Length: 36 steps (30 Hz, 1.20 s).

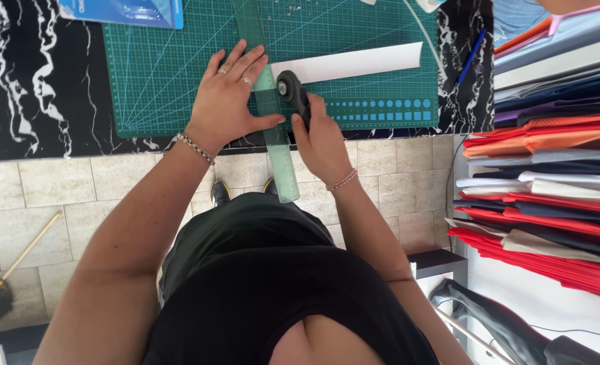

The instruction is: The person marks a long strip of white paper using a ruler and a blue pen. They then use a rotary cutter to cut the paper into smaller rectangular pieces along the marked lines. Finally, the person folds the cut pieces and attaches them to a small, round, white object.

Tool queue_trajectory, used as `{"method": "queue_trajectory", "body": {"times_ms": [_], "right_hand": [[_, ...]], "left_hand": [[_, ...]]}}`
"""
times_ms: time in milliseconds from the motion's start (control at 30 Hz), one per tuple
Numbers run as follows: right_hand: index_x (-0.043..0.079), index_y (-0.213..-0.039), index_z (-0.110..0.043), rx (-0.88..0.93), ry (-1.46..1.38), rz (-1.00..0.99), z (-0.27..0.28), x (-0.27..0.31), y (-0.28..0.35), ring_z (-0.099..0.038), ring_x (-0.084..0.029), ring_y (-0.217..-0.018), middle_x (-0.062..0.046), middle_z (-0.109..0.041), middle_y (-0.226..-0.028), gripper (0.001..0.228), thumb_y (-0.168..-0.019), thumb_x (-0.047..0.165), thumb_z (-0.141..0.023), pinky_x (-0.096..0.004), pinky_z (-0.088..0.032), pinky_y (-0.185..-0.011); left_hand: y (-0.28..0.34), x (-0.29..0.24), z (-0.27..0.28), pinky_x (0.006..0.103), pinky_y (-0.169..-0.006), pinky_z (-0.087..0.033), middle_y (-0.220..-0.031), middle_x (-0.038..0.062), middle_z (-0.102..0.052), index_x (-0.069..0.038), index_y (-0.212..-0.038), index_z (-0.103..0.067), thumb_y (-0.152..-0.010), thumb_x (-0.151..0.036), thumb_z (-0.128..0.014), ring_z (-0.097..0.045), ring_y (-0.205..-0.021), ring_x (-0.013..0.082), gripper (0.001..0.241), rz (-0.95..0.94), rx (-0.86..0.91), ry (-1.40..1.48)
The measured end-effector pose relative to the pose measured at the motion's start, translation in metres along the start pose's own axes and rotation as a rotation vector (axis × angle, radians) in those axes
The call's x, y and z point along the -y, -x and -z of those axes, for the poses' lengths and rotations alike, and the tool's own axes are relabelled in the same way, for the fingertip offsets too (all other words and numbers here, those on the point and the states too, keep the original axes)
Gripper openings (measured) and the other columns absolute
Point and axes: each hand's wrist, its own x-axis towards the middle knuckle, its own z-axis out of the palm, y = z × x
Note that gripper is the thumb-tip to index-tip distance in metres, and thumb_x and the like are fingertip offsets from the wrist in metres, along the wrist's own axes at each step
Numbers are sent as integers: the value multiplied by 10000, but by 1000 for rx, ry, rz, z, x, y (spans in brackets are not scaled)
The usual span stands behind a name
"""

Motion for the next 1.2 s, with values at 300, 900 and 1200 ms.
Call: {"method": "queue_trajectory", "body": {"times_ms": [300,900,1200], "right_hand": [[-54,-1224,-440,34,362,17,-20,-25,-8,-674,-269,-545,-154,-606,-690,353,-1055,253,-400,-350,-514,-422],[47,-1078,-431,-34,252,-360,-30,17,-75,-712,-443,-837,-205,-703,-920,174,-963,52,-299,-541,-551,-698],[8,-1006,-427,-296,41,-42,-28,-41,-22,-647,-478,-665,-218,-625,-720,574,-846,509,-658,-543,-451,-528]], "left_hand": [[1,0,-9,526,-1181,-260,-1509,75,-491,-51,-1433,-544,-721,-637,-813,-371,-1442,319,961,48,-88,50],[-5,3,-6,525,-1152,-257,-1503,124,-514,-22,-1432,-540,-755,-535,-802,-386,-1437,326,890,-26,-103,83],[-4,-9,0,545,-1152,-329,-1495,114,-543,-24,-1410,-582,-786,-685,-613,-432,-1442,323,910,-2,-64,-55]]}}
